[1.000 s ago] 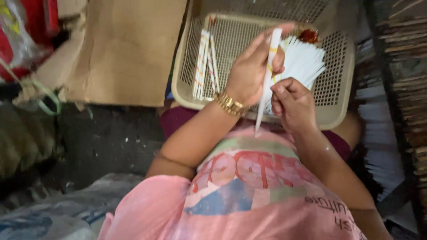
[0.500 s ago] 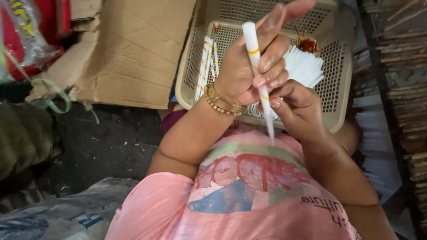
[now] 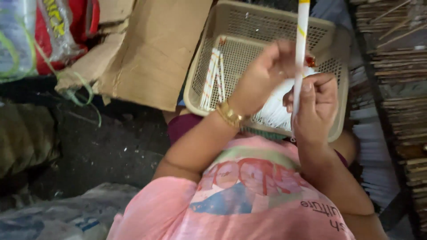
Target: Sorting and bundling white and striped plastic sticks from a basket into organized groups.
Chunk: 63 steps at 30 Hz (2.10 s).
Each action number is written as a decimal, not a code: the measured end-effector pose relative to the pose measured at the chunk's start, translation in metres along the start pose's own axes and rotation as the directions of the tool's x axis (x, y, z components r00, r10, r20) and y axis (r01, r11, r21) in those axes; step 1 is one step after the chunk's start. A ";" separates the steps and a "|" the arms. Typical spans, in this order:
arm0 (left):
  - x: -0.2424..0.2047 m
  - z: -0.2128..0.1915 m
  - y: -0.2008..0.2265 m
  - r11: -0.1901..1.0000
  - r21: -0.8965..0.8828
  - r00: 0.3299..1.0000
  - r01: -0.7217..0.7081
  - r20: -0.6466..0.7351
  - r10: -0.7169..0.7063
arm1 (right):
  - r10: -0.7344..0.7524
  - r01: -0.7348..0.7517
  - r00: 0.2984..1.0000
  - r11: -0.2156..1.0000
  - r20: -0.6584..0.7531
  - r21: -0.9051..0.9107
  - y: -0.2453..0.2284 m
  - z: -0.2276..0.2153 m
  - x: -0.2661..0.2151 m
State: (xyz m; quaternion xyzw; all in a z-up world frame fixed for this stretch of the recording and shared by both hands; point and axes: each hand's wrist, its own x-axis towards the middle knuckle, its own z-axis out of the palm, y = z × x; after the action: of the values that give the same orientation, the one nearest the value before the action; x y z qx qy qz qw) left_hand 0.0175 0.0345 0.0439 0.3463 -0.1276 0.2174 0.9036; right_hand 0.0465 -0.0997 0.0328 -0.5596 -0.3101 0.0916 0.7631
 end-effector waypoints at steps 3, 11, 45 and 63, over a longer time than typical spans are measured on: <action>-0.006 -0.013 -0.004 0.926 0.371 0.994 0.066 -0.101 -0.030 | 0.042 -0.042 0.999 0.999 -0.026 0.013 0.016 -0.007 0.004; -0.007 -0.032 -0.008 0.954 0.230 0.977 0.190 -0.138 -0.161 | 0.176 -0.177 0.984 0.984 0.035 0.003 0.041 -0.017 0.007; -0.038 -0.009 -0.005 0.905 0.418 0.997 0.077 -0.052 -0.061 | 0.137 -0.062 0.974 0.927 0.181 -0.370 -0.016 -0.051 0.009; -0.048 -0.009 -0.015 0.941 0.335 0.999 -0.047 0.026 0.041 | 0.126 -0.095 0.987 0.955 0.096 -0.280 -0.012 -0.043 0.006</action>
State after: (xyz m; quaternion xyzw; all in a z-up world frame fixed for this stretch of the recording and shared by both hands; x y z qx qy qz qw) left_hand -0.0163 0.0159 0.0100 0.4942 -0.1049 0.2529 0.8251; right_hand 0.0737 -0.1355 0.0379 -0.6705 -0.3306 0.1217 0.6529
